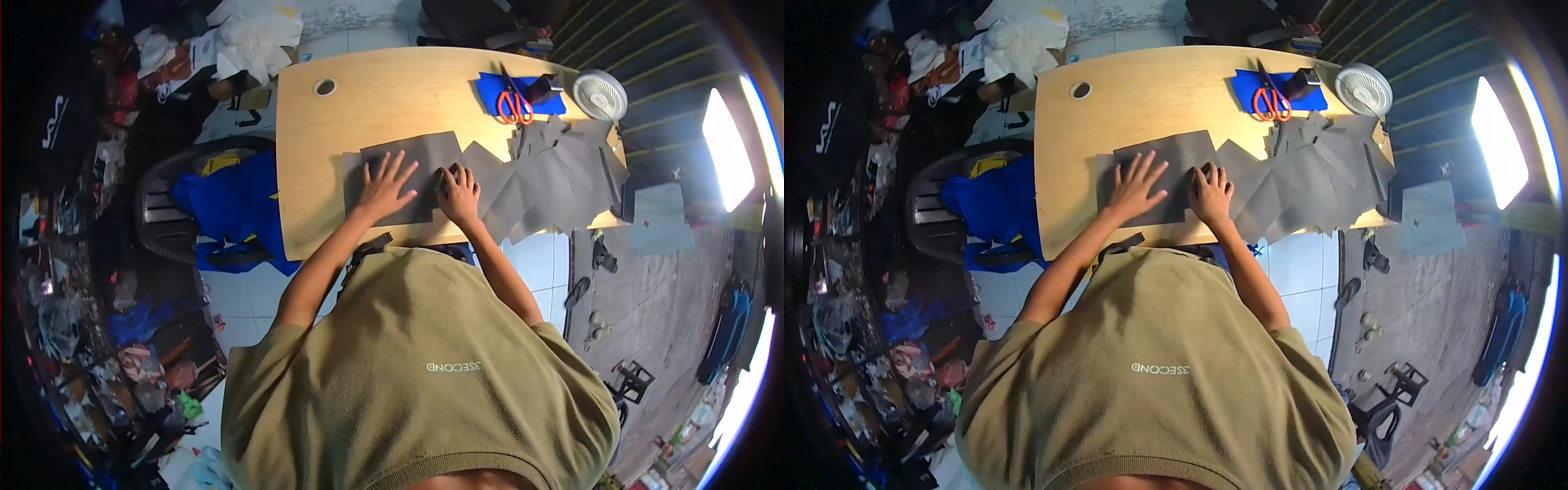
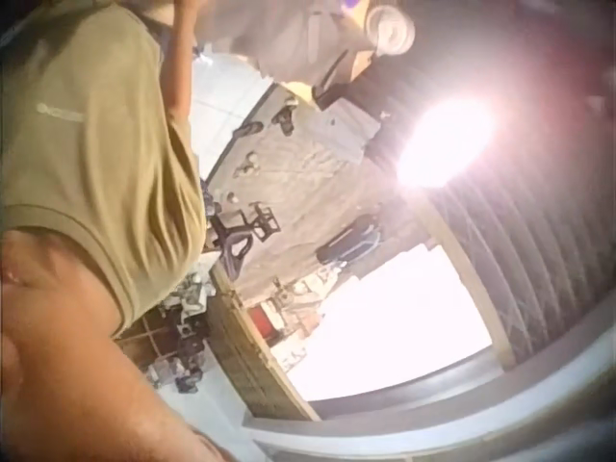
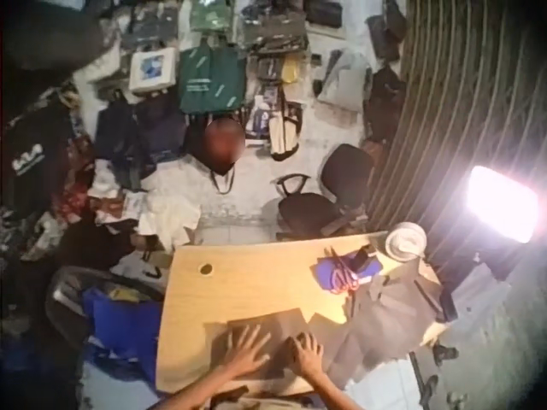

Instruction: Cutting rectangular pieces of grey fabric to size using scissors on a desk.

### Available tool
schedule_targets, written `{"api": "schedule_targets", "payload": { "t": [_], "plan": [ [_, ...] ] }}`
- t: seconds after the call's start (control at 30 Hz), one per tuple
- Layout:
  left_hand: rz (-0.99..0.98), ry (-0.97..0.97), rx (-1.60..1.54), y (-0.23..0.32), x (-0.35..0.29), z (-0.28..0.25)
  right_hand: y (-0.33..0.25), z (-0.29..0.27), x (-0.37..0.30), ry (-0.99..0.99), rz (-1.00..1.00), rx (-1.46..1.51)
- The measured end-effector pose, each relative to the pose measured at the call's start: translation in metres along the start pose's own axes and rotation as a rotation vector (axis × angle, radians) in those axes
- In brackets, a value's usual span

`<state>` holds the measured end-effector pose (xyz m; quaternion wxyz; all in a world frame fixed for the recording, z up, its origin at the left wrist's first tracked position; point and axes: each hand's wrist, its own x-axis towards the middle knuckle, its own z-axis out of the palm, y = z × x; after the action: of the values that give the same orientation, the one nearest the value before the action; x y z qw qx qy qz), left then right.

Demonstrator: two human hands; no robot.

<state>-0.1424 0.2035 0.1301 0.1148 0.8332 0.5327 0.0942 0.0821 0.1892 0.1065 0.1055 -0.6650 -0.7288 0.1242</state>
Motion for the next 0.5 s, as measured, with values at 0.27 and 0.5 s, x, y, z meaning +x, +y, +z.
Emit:
{"api": "schedule_targets", "payload": {
  "t": [0.27,0.5],
  "plan": [
    [-0.034,-0.148,0.08,-0.041,-0.032,0.008,0.009,-0.012,-0.011,-0.055,-0.06,-0.033],
    [-0.046,-0.108,0.076,-0.049,-0.049,-0.018,0.0,-0.025,-0.001,0.011,-0.04,-0.082]
  ]
}}
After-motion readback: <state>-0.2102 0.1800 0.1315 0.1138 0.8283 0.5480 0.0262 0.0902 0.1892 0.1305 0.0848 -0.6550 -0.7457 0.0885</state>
